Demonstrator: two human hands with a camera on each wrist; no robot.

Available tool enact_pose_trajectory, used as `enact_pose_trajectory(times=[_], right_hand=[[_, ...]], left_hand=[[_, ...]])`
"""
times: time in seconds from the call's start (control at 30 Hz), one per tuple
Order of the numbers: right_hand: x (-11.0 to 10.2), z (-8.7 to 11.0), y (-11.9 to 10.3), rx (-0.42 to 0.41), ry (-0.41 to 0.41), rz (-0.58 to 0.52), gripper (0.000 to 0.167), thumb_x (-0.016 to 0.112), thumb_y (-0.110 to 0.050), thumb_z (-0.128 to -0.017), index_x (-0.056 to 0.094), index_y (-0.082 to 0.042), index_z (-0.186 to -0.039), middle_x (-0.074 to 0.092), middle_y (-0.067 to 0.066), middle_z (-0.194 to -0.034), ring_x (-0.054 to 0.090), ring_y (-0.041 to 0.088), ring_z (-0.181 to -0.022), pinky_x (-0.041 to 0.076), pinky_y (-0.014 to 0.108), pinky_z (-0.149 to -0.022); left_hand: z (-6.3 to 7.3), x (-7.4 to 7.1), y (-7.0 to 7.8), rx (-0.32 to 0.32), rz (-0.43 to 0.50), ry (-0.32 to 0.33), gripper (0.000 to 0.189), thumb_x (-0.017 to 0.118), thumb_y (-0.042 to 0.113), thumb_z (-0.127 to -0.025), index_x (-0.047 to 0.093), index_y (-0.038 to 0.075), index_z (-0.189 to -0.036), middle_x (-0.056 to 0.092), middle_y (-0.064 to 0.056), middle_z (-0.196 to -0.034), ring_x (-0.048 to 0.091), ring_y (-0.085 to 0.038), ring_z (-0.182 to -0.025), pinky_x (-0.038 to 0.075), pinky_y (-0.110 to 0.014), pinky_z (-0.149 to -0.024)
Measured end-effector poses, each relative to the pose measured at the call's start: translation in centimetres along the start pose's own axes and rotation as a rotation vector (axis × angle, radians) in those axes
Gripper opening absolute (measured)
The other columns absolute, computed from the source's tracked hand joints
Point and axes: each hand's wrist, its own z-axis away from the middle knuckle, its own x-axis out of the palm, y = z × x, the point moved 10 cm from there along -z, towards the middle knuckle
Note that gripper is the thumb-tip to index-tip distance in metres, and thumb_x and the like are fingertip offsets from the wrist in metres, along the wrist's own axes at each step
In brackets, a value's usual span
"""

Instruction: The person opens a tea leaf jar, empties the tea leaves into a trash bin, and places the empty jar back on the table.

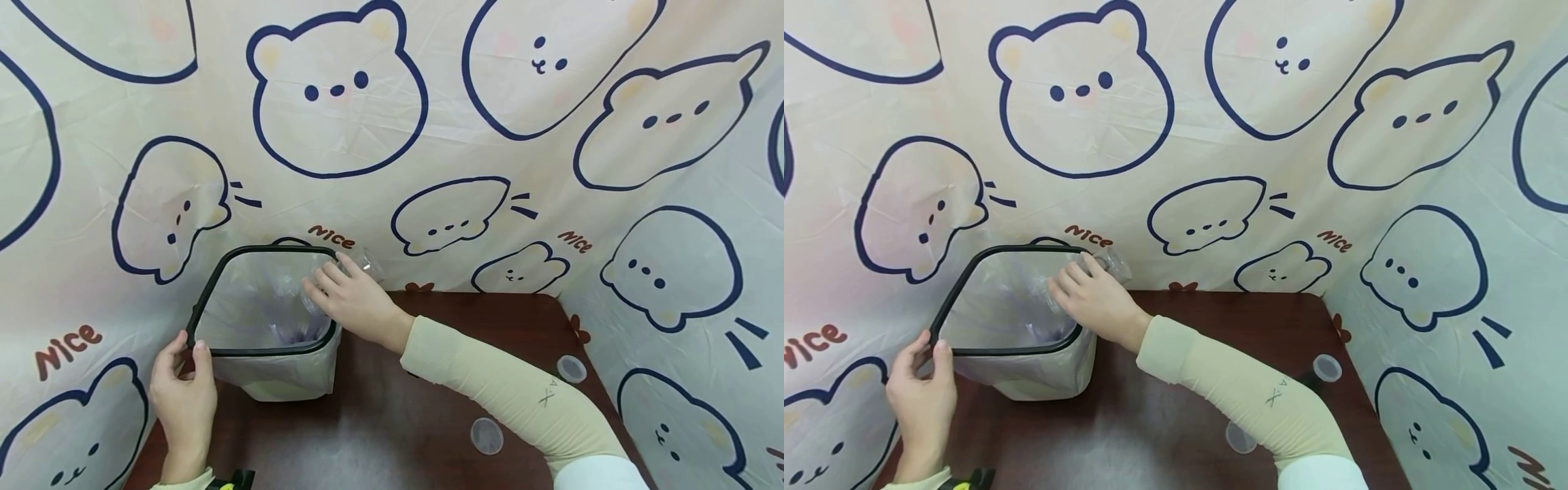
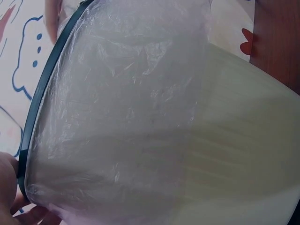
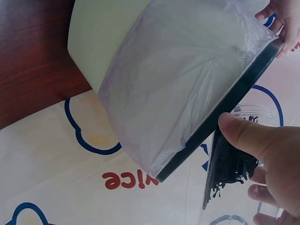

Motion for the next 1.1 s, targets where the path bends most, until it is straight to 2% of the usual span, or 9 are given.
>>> enact_pose_trajectory(times=[0.4,0.7,0.93,1.1], right_hand=[[-0.3,-0.2,-0.7,-0.051,-0.005,-0.003,0.044,0.054,-0.006,-0.102,0.053,-0.017,-0.145,0.058,0.004,-0.136,0.048,0.022,-0.128,0.024,0.048,-0.121],[-0.4,-0.3,-1.2,-0.08,0.017,0.03,0.046,0.052,-0.004,-0.103,0.052,-0.018,-0.147,0.057,0.003,-0.139,0.047,0.022,-0.13,0.024,0.047,-0.12],[-0.6,-0.3,-1.5,-0.094,0.036,0.06,0.047,0.05,-0.003,-0.102,0.053,-0.019,-0.146,0.057,0.005,-0.139,0.048,0.023,-0.131,0.022,0.049,-0.121],[-0.4,-0.4,-1.7,-0.109,0.029,0.075,0.049,0.052,-0.003,-0.101,0.052,-0.02,-0.147,0.057,0.005,-0.14,0.046,0.024,-0.134,0.019,0.05,-0.122]], left_hand=[[0.0,0.0,0.1,0.004,-0.01,0.003,0.043,0.06,0.028,-0.103,0.061,0.001,-0.136,0.062,-0.013,-0.138,0.058,-0.009,-0.111,0.039,-0.006,-0.076],[0.1,0.0,-0.1,-0.008,-0.009,0.001,0.043,0.059,0.028,-0.103,0.061,0.002,-0.136,0.061,-0.014,-0.139,0.058,-0.012,-0.112,0.04,-0.008,-0.077],[0.0,-0.1,0.2,0.003,-0.01,0.005,0.042,0.06,0.027,-0.102,0.062,0.001,-0.135,0.062,-0.014,-0.137,0.056,-0.003,-0.106,0.04,-0.007,-0.076],[0.0,-0.1,0.1,0.0,-0.013,0.001,0.042,0.059,0.028,-0.103,0.062,0.002,-0.136,0.062,-0.013,-0.138,0.057,-0.006,-0.108,0.04,-0.007,-0.076]])
